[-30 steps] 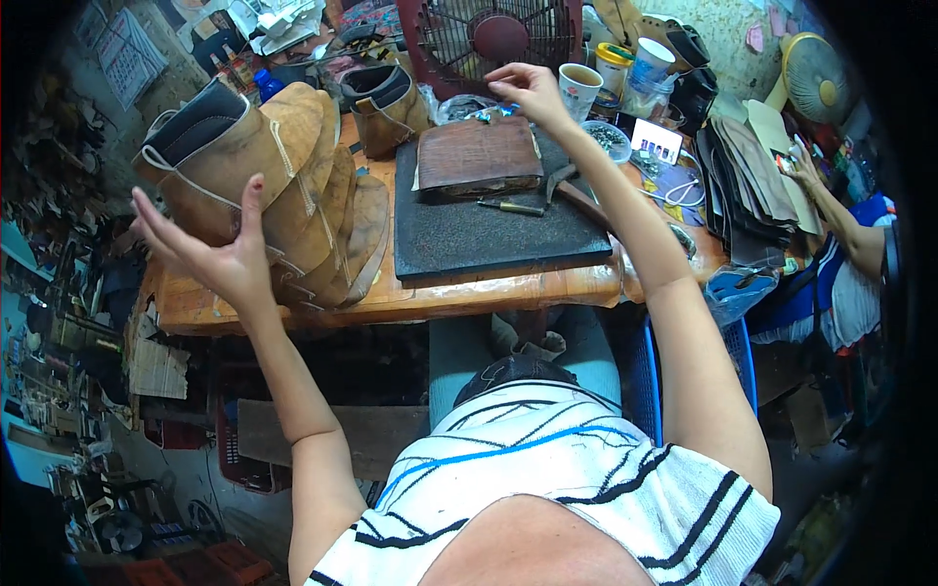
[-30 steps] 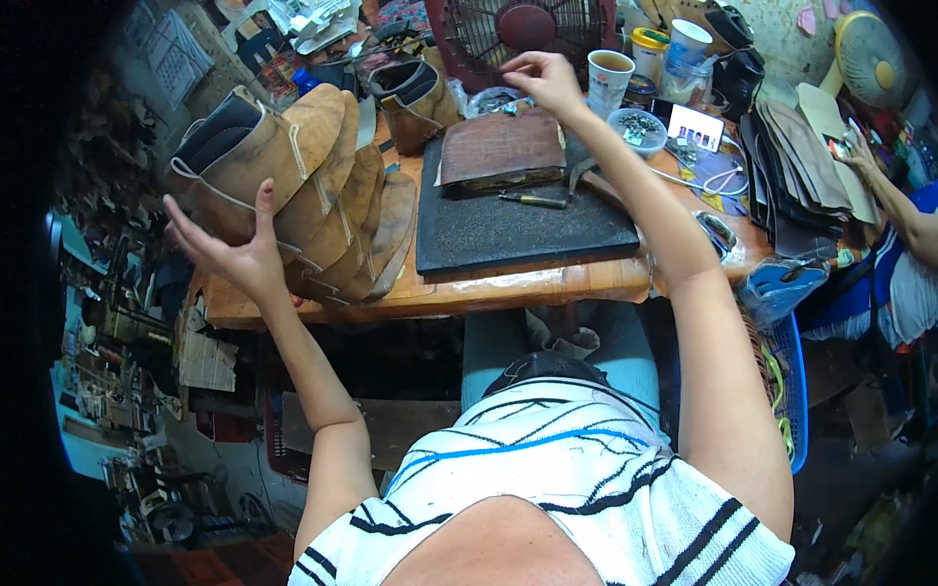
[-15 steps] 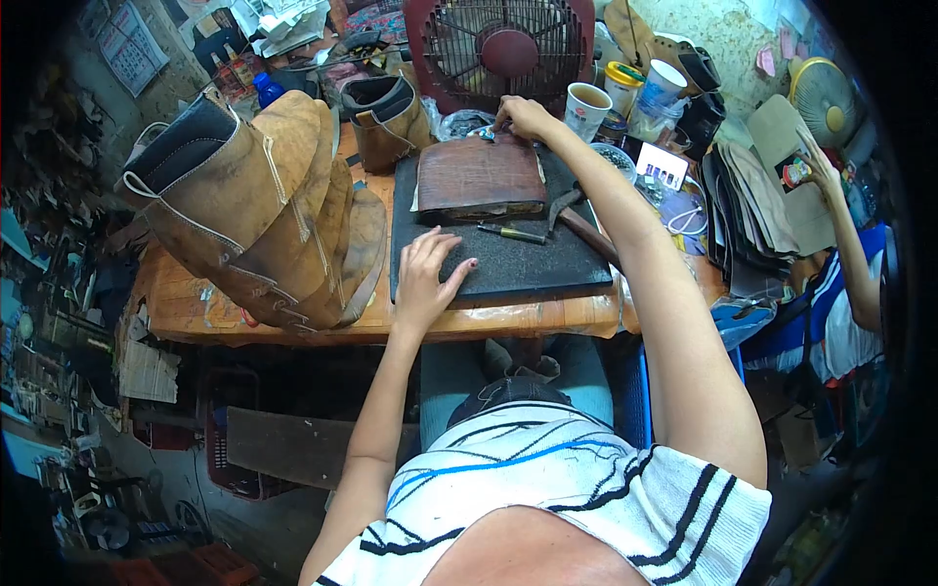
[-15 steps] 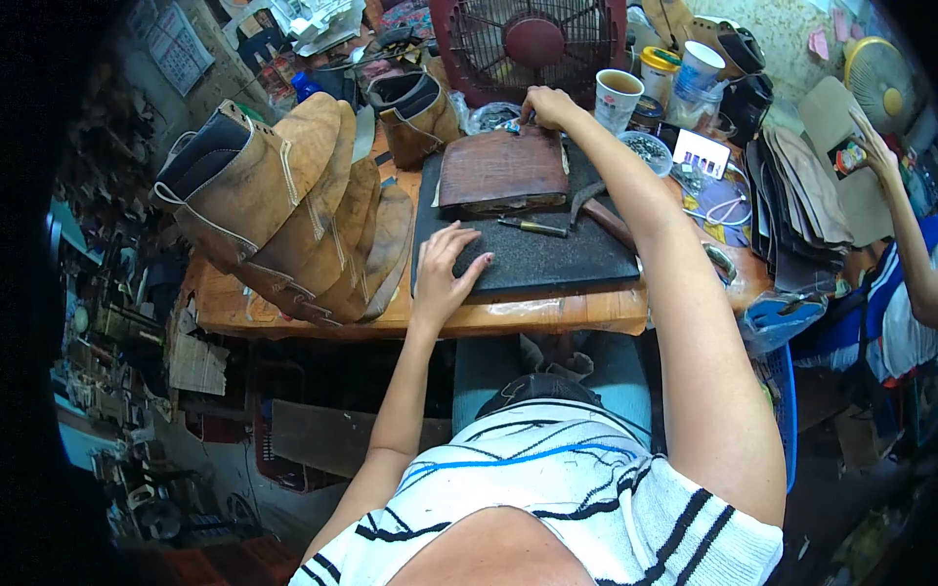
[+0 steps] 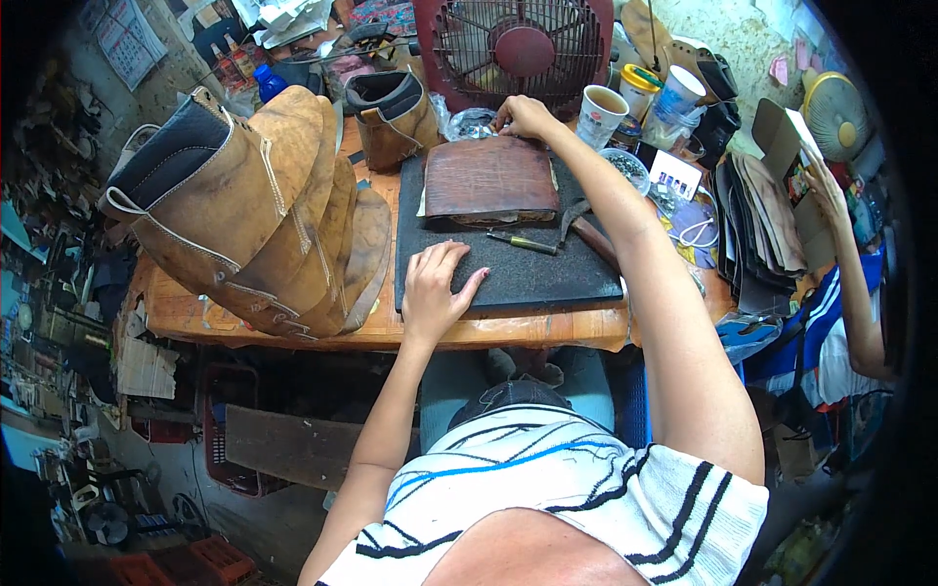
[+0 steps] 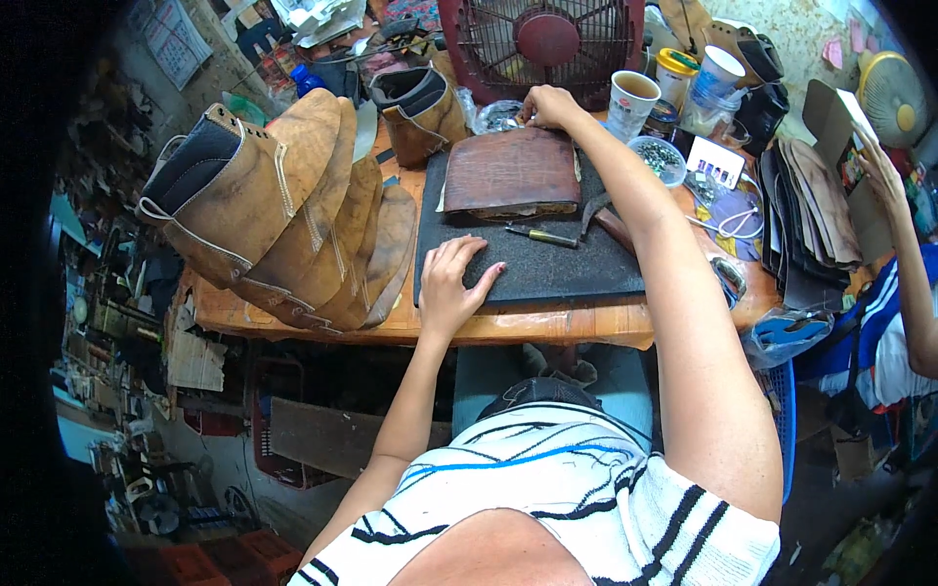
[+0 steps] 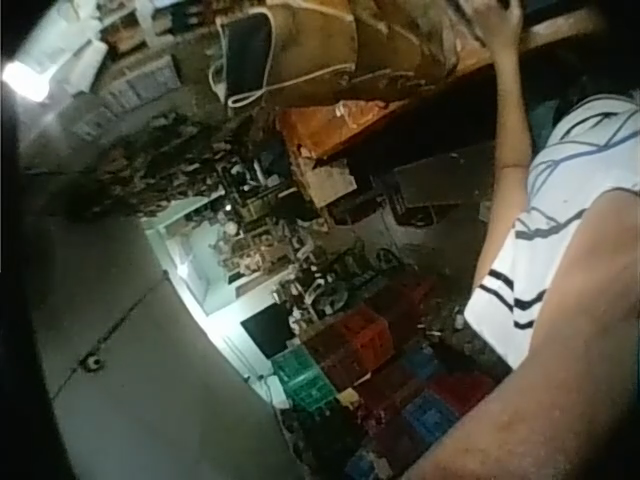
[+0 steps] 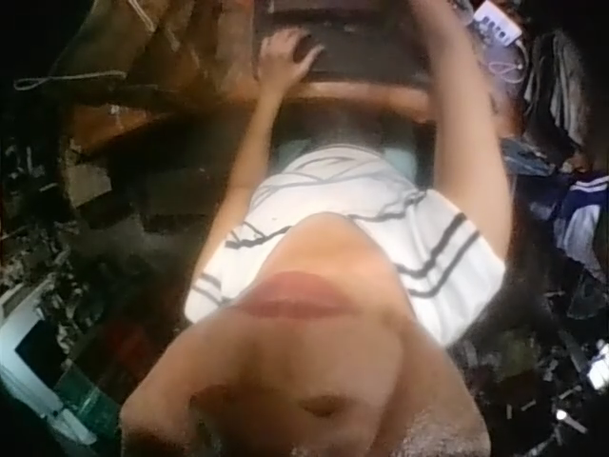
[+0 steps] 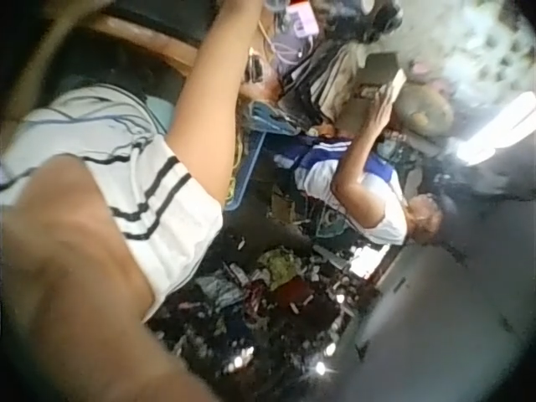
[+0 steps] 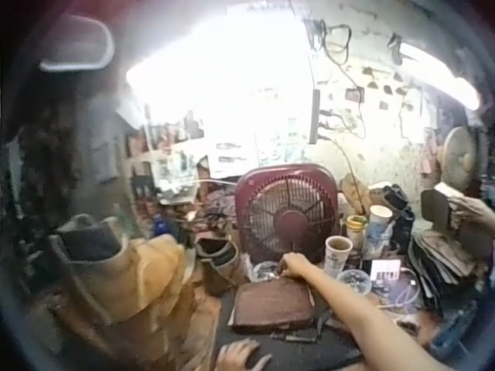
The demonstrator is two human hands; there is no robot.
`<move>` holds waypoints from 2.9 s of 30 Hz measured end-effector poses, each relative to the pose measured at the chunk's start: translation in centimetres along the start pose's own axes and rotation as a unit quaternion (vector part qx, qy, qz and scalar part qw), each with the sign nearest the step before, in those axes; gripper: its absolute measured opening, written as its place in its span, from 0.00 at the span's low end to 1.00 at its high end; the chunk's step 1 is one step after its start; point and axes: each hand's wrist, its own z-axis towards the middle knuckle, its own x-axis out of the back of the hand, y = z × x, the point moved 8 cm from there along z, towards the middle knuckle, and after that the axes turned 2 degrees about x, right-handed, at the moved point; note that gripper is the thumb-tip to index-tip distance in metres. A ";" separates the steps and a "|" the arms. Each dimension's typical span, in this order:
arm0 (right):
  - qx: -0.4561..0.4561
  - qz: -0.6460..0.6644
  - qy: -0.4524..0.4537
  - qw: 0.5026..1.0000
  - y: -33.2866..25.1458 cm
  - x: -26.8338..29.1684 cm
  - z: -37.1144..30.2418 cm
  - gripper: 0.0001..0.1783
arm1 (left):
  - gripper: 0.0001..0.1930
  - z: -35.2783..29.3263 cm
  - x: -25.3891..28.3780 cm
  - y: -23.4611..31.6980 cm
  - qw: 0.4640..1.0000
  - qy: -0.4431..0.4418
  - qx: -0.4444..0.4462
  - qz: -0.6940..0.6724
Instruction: Assembling, marking, and hammering components of a leather boot upper in a factory setting.
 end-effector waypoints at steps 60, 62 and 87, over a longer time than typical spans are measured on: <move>-0.033 -0.046 0.163 0.985 -5.4 9.7 -5.5 0.13 | 0.17 -0.3 0.0 0.0 1.000 0.021 -0.008 0.017; 0.032 0.069 0.236 0.969 -9.6 13.6 -8.8 0.12 | 0.17 -0.4 0.2 -0.1 1.000 0.020 0.000 0.013; 0.426 0.534 0.416 0.601 -35.3 29.3 -38.4 0.09 | 0.29 24.2 1.2 -20.5 0.952 0.064 0.223 0.200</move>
